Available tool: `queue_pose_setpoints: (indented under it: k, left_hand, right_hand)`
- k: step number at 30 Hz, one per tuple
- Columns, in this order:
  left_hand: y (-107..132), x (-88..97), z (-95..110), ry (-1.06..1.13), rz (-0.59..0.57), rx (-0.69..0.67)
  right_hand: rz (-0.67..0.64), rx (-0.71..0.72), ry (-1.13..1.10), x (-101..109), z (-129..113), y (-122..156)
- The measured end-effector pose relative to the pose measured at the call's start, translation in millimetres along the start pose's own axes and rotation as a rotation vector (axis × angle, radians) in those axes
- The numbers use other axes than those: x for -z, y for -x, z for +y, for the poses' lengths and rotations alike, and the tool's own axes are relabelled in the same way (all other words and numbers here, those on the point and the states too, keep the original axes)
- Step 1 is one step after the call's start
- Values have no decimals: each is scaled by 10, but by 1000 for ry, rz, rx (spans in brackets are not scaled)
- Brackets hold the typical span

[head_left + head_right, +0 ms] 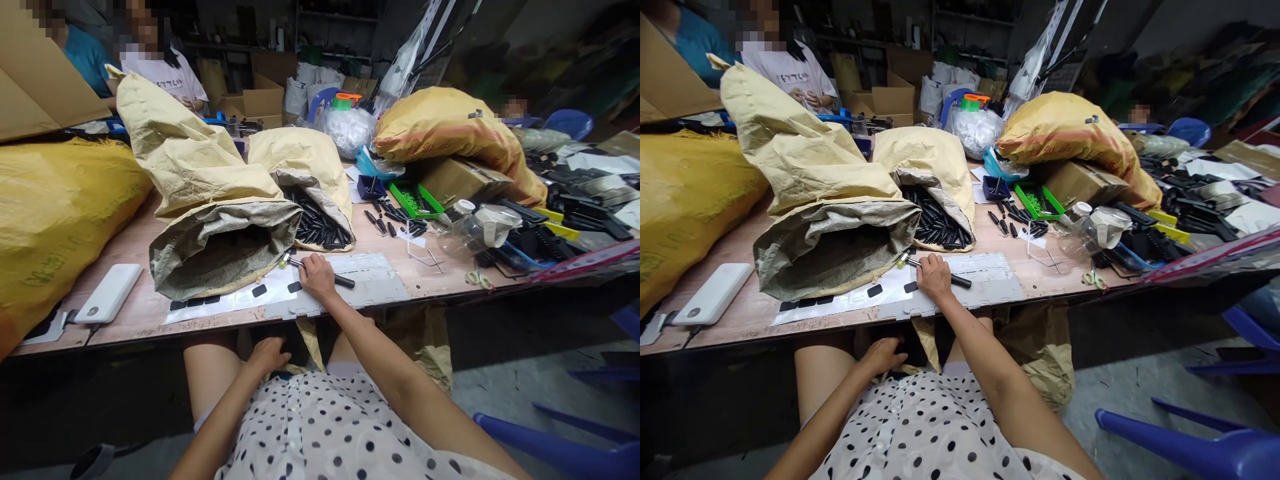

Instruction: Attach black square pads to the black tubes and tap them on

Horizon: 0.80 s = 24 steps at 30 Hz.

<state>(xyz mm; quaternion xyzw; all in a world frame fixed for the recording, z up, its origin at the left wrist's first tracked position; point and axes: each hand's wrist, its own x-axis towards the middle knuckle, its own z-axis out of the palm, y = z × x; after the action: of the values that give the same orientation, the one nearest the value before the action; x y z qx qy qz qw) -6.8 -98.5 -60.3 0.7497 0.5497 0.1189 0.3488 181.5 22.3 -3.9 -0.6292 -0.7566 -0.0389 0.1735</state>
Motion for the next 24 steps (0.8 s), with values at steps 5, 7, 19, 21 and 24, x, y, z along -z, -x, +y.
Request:
queue_pose_setpoints:
  k: [5,7,19,21,24]
  left_hand:
    - [-243,663,199,330,-343,-106]
    - [-547,1001,218,489,-144,-81]
    - [-1785,1755,-206,110,900,397]
    - [-1765,1752,-243,83,892,369]
    - [-1624,1705,-242,89,890,286]
  right_hand:
    - [1,-6,20,-19,-11,8]
    - [11,-5,24,-28,-12,12]
    - [-14,-13,8,-28,-26,5]
    - [-33,-22,5,-6,-36,-2]
    - [-43,-24,-3,21,-39,-9]
